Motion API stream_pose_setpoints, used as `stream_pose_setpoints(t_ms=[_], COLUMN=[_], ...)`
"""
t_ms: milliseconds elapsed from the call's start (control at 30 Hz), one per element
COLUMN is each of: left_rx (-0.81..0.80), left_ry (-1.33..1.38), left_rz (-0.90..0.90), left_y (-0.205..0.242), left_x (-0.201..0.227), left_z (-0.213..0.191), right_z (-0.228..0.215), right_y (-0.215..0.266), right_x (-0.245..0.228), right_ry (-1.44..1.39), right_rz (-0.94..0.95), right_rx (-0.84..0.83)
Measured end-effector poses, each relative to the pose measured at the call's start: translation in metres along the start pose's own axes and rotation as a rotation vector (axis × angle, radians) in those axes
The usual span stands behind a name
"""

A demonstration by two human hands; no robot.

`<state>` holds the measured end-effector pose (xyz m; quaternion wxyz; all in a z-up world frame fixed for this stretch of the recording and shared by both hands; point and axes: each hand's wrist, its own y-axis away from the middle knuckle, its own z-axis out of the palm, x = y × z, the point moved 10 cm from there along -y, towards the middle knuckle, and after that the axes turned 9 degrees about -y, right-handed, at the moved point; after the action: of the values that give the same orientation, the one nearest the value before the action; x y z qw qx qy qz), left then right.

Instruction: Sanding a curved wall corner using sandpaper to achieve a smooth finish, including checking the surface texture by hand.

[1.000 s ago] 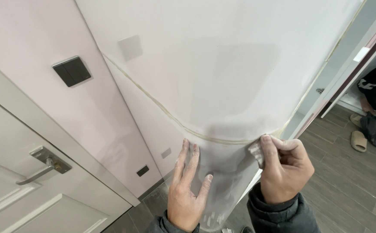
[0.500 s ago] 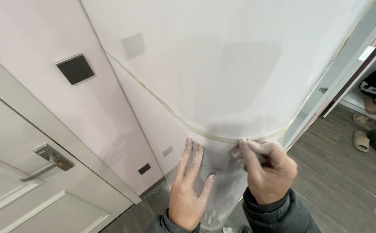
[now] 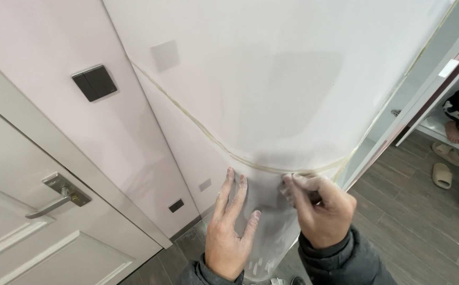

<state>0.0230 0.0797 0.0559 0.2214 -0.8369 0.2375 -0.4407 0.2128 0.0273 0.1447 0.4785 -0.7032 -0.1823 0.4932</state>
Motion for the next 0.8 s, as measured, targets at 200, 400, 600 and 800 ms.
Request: stream_pose_setpoints(t_ms=[200, 400, 600, 800], left_rx=[-0.034, -0.045, -0.032, -0.010], left_ry=[0.009, -0.016, -0.009, -0.007], left_rz=[-0.031, -0.030, -0.020, 0.003], left_y=[-0.001, 0.000, 0.000, 0.000], left_x=[-0.001, -0.002, 0.000, 0.000], left_z=[-0.001, 0.002, 0.002, 0.000], right_z=[-0.003, -0.008, -0.009, -0.012], right_y=[0.004, 0.001, 0.006, 0.003], right_x=[0.000, 0.000, 0.014, 0.005], right_ry=[0.014, 0.041, 0.016, -0.022], right_rz=[-0.034, 0.025, 0.024, 0.004], right_rx=[0.048, 0.062, -0.001, 0.105])
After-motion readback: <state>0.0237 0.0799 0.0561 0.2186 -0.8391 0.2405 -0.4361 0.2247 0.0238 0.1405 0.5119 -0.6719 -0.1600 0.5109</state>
